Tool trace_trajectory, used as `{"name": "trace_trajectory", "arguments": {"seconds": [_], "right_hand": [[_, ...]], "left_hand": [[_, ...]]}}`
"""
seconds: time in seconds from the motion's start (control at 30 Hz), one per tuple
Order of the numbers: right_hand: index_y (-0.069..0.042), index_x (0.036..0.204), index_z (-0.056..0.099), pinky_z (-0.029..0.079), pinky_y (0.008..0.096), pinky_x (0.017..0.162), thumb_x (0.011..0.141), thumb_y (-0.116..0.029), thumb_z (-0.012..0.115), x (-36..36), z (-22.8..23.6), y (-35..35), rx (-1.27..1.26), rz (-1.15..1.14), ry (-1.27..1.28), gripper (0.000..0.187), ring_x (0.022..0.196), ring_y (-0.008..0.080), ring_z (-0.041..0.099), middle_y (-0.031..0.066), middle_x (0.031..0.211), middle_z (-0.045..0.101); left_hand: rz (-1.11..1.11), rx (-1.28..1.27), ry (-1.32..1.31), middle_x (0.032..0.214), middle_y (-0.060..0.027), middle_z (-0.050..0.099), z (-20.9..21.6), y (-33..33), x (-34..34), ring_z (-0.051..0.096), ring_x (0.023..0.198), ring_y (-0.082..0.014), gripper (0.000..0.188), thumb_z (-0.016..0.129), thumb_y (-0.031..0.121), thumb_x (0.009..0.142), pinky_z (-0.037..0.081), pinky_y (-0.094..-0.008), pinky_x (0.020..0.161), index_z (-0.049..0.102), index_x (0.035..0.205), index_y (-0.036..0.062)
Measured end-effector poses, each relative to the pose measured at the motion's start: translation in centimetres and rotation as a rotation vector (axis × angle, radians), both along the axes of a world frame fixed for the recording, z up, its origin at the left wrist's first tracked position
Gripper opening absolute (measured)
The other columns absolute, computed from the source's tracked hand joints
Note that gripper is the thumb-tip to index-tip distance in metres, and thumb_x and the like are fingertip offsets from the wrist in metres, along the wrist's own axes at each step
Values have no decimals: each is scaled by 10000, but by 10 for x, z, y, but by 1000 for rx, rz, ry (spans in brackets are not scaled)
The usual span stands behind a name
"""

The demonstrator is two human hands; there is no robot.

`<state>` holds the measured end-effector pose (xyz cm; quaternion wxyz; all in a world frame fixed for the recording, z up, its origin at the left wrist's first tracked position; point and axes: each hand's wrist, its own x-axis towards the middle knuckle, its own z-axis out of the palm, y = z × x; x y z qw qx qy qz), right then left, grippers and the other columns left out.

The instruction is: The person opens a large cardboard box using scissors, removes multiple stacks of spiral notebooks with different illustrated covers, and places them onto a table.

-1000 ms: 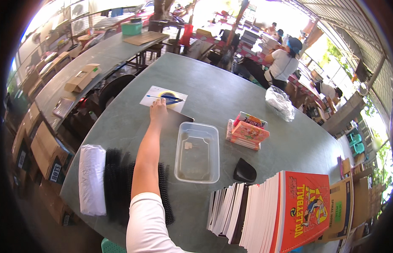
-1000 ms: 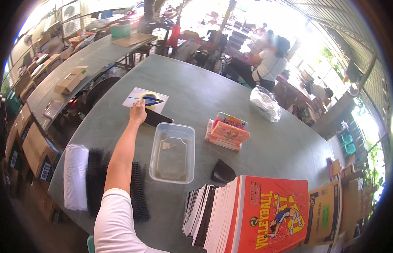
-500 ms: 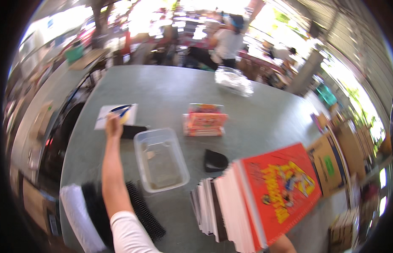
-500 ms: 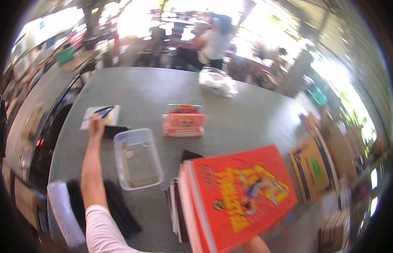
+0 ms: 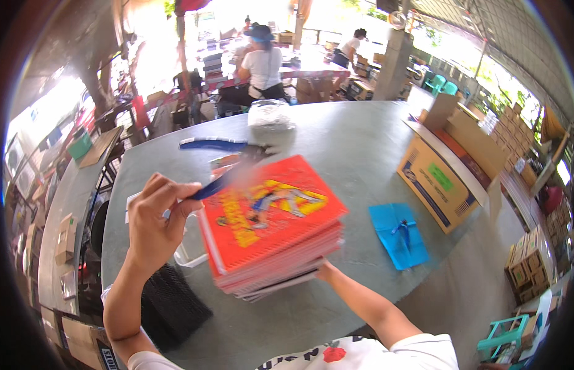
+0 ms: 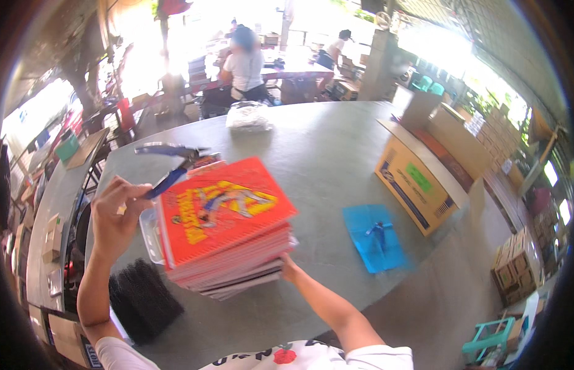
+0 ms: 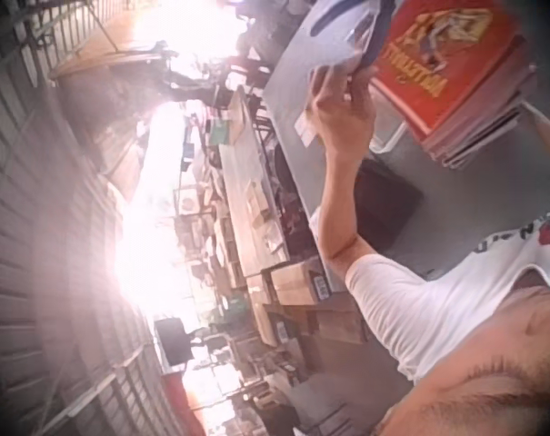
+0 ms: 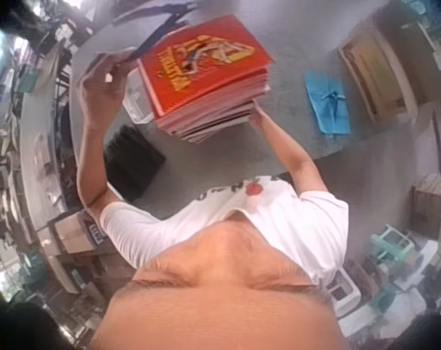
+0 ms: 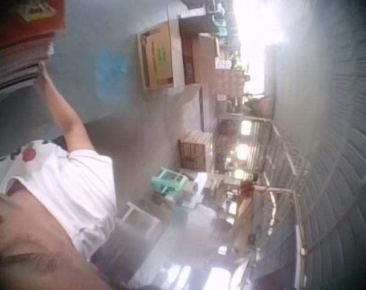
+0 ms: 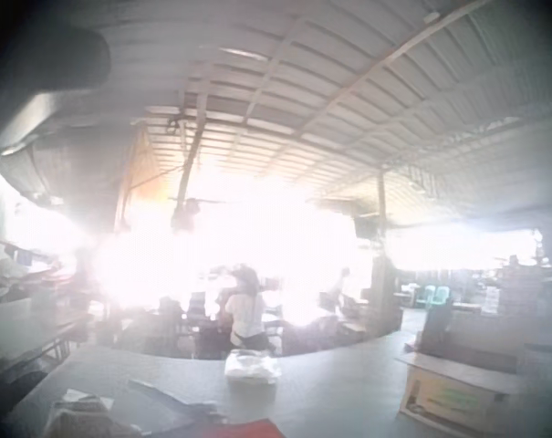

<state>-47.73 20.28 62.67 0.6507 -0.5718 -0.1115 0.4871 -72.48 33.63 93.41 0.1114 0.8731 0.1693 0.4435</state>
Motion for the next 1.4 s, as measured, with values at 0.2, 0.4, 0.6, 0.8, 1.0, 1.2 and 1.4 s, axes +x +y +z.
{"name": "trace_trajectory", "arguments": {"seconds": [0.2, 0.4, 0.6, 0.8, 1.0, 1.2, 1.4], "right_hand": [[-78, 1387, 257, 182, 389, 1072, 880, -614, 275, 50, -2, -92, 88, 259, -55, 738, 1305, 228, 266, 119, 1413, 298], [-35, 1295, 414, 320, 374, 992, 871, -602, 352, 135, 11, -297, 51, 192, -54, 711, 1187, 236, 434, 131, 1288, 457], [-38, 1230, 478, 393, 333, 901, 874, -528, 425, 194, 2, -479, 13, -131, -109, 608, 1046, 187, 522, 96, 1171, 543], [-37, 1203, 500, 416, 320, 880, 855, -462, 521, 238, 22, -574, 0, -331, -207, 550, 1041, 184, 538, 89, 1149, 556], [-23, 1185, 513, 440, 317, 848, 856, -274, 600, 306, 44, -605, 114, -223, -377, 422, 1002, 162, 548, 90, 1141, 558], [-44, 1135, 560, 451, 329, 863, 819, -164, 649, 418, 99, -633, 84, -188, -817, 349, 986, 199, 567, 91, 1089, 593], [-69, 1057, 597, 464, 328, 780, 773, -153, 664, 532, 137, -615, 159, -239, -1053, 303, 900, 262, 578, 95, 995, 612]], "left_hand": [[124, -118, 423, 895, -130, 598, -26, -34, 37, 553, 887, -259, 209, 594, 114, 793, 433, -331, 801, 630, 943, -27], [266, 315, 114, 1099, -155, 529, 15, -160, 87, 492, 1046, -283, 330, 560, 122, 840, 376, -372, 916, 545, 1151, 14], [-237, 574, 204, 1124, -146, 494, 13, -326, 261, 479, 1026, -332, 376, 647, 176, 766, 396, -424, 860, 565, 1110, 49], [-643, 426, 284, 1119, -166, 498, 20, -391, 426, 475, 1036, -329, 340, 663, 167, 745, 407, -414, 871, 580, 1046, 34], [-683, 339, 592, 1165, -233, 468, -39, -416, 619, 434, 1109, -398, 580, 609, 330, 809, 392, -428, 913, 421, 1217, -37], [-573, 240, 861, 1053, -283, 522, -67, -443, 717, 511, 1035, -398, 829, 674, 326, 709, 424, -442, 872, 239, 1298, -64], [-373, 27, 1027, 907, -228, 585, -67, -459, 725, 579, 879, -402, 587, 647, 186, 669, 463, -455, 756, 345, 1126, -25]]}}
